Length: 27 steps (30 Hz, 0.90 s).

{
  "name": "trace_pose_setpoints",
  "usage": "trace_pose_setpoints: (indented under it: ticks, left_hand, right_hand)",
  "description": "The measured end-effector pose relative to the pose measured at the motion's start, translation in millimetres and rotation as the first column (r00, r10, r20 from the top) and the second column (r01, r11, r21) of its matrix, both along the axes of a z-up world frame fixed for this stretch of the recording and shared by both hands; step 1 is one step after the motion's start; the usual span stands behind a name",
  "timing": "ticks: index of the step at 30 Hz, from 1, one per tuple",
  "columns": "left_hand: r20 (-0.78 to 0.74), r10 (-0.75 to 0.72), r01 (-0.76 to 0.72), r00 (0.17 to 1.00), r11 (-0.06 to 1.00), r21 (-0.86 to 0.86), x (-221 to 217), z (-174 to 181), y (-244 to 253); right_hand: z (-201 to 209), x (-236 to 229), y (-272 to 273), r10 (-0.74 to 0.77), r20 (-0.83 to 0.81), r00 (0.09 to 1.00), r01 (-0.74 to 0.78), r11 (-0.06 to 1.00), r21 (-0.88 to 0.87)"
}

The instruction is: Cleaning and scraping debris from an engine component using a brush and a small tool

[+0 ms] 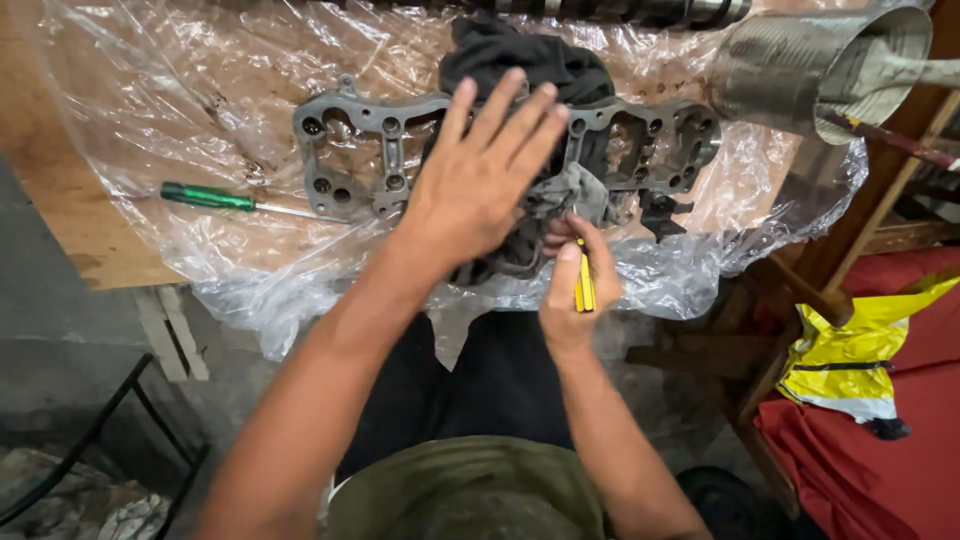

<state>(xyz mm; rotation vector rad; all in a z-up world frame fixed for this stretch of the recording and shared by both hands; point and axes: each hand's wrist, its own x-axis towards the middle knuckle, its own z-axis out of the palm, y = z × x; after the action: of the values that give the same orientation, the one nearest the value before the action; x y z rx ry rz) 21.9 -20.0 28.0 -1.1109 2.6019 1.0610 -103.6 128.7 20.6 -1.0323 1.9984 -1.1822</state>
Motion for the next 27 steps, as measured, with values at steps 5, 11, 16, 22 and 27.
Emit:
trace_pose_setpoints:
  ticks: [5, 11, 16, 22, 27]
  left_hand:
    - [-0.058, -0.035, 0.027, 0.998, 0.991, -0.132, 2, -29, 6]
    - [-0.214, -0.002, -0.048, 0.977, 0.972, -0.230, 7, -31, 9]
    - [-0.271, -0.013, -0.070, 0.963, 0.954, -0.293, 6, -34, 13]
    - [-0.334, 0.042, -0.160, 0.942, 0.929, -0.335, 7, -27, 17]
    - [-0.322, 0.034, -0.162, 0.946, 0.912, -0.378, 11, -31, 15]
  right_hand:
    - [-3, -6, 0, -0.026, 0.105, 0.994, 0.029, 0.999, -0.026]
    - [11, -77, -27, 0.565, -0.181, 0.805, -0.582, 0.811, -0.055]
    - [29, -96, -56, 0.777, -0.576, 0.256, -0.900, 0.408, 0.151]
    - [43, -41, -48, 0.606, -0.591, 0.532, -0.600, 0.763, 0.242]
    - [12, -54, -16, 0.566, -0.546, 0.617, -0.657, 0.753, 0.038]
